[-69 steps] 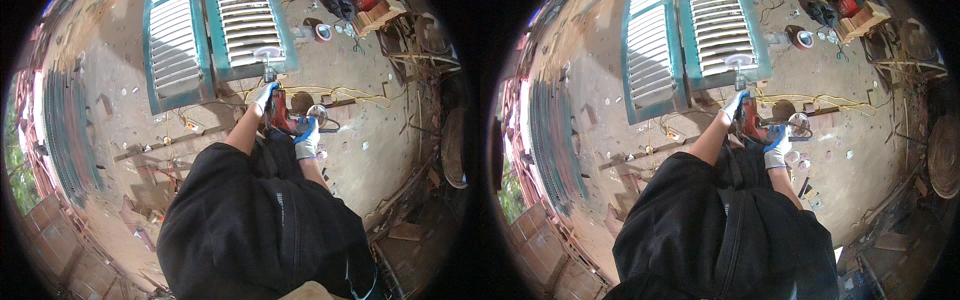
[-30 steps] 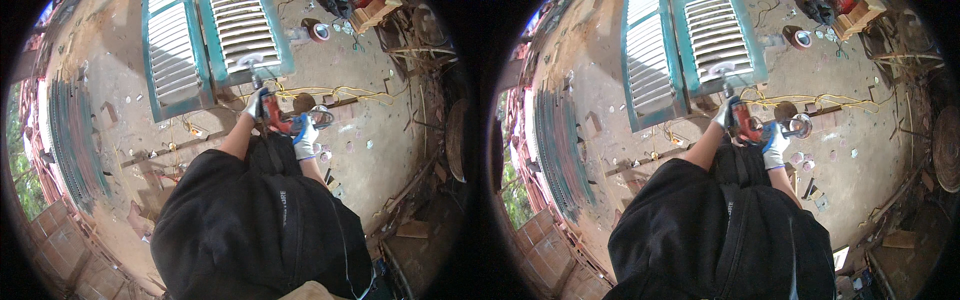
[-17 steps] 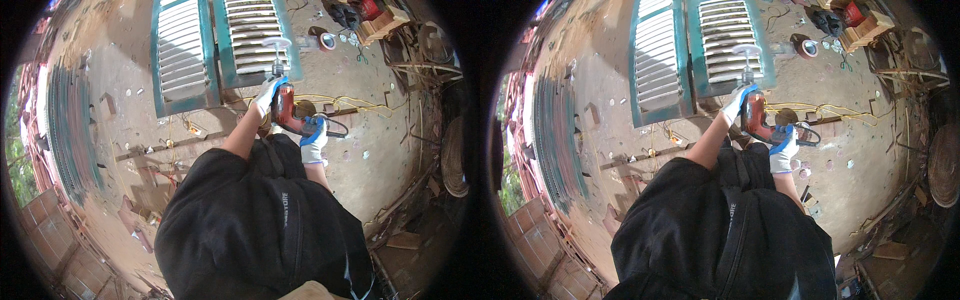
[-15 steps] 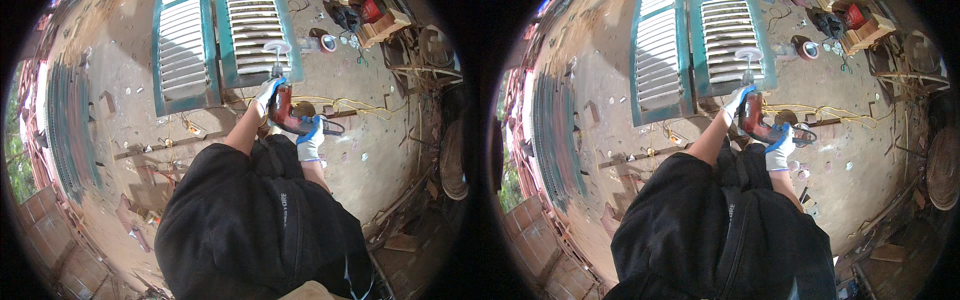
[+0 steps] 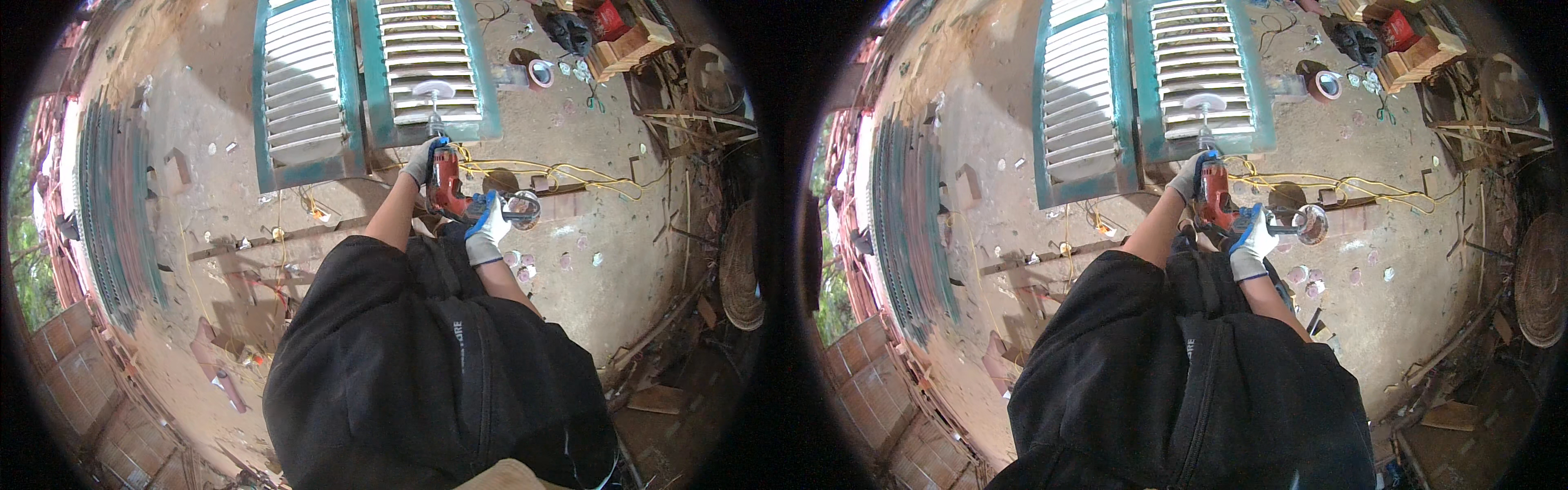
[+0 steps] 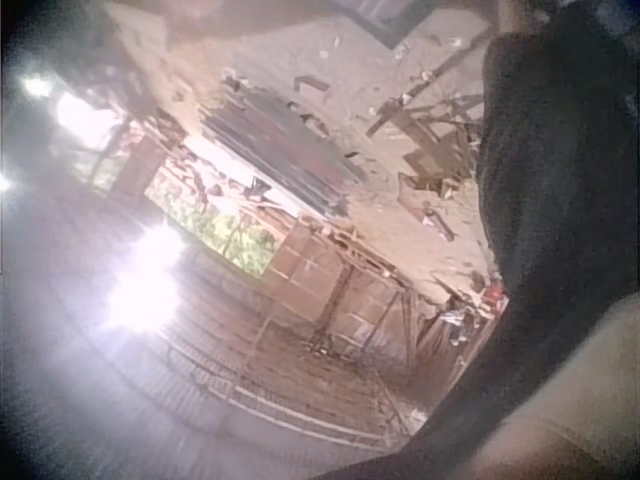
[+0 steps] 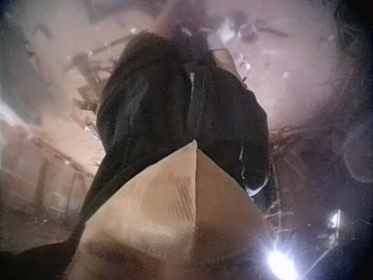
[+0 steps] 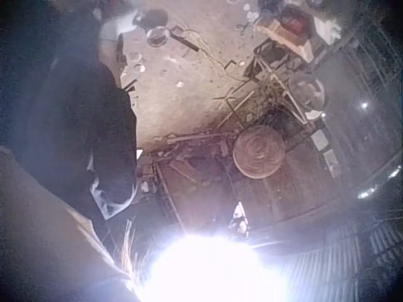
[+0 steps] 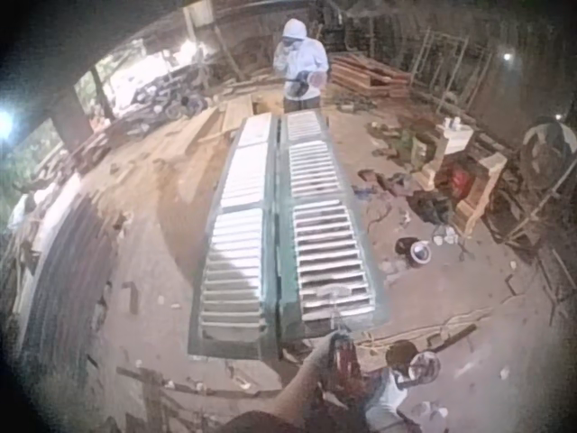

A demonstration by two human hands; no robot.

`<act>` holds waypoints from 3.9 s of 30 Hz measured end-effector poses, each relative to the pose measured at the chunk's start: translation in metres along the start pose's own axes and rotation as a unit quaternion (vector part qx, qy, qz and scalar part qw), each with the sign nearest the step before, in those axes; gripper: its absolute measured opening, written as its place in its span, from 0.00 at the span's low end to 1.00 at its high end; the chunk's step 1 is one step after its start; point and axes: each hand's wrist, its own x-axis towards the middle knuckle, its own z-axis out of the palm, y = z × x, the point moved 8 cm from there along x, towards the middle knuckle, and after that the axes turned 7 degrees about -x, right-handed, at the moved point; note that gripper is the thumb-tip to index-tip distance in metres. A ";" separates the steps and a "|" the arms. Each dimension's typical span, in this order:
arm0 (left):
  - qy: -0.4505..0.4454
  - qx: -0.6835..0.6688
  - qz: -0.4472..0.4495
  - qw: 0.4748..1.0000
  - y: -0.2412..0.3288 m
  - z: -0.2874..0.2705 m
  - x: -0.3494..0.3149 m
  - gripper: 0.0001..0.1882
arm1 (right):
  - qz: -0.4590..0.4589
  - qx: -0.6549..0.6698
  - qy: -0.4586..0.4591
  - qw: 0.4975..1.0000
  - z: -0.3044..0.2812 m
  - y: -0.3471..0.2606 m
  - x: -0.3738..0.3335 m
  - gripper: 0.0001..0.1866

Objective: The person uses a handheld electric sander to sand the slats of two green wooden shutters placed on a workbench. The person moves the sander systematically across the slats, covering both shutters.

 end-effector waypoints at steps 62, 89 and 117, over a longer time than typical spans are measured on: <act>0.194 0.197 0.080 0.958 -0.027 0.051 0.016 0.18 | 0.018 0.032 0.047 0.998 -0.092 -0.003 0.090 0.04; 0.138 0.162 0.068 0.975 -0.055 0.083 0.062 0.17 | 0.026 0.079 0.085 0.993 -0.105 -0.027 0.116 0.08; 0.096 0.014 -0.005 0.995 -0.030 -0.007 0.027 0.16 | 0.072 -0.046 -0.049 0.995 -0.031 0.004 0.055 0.10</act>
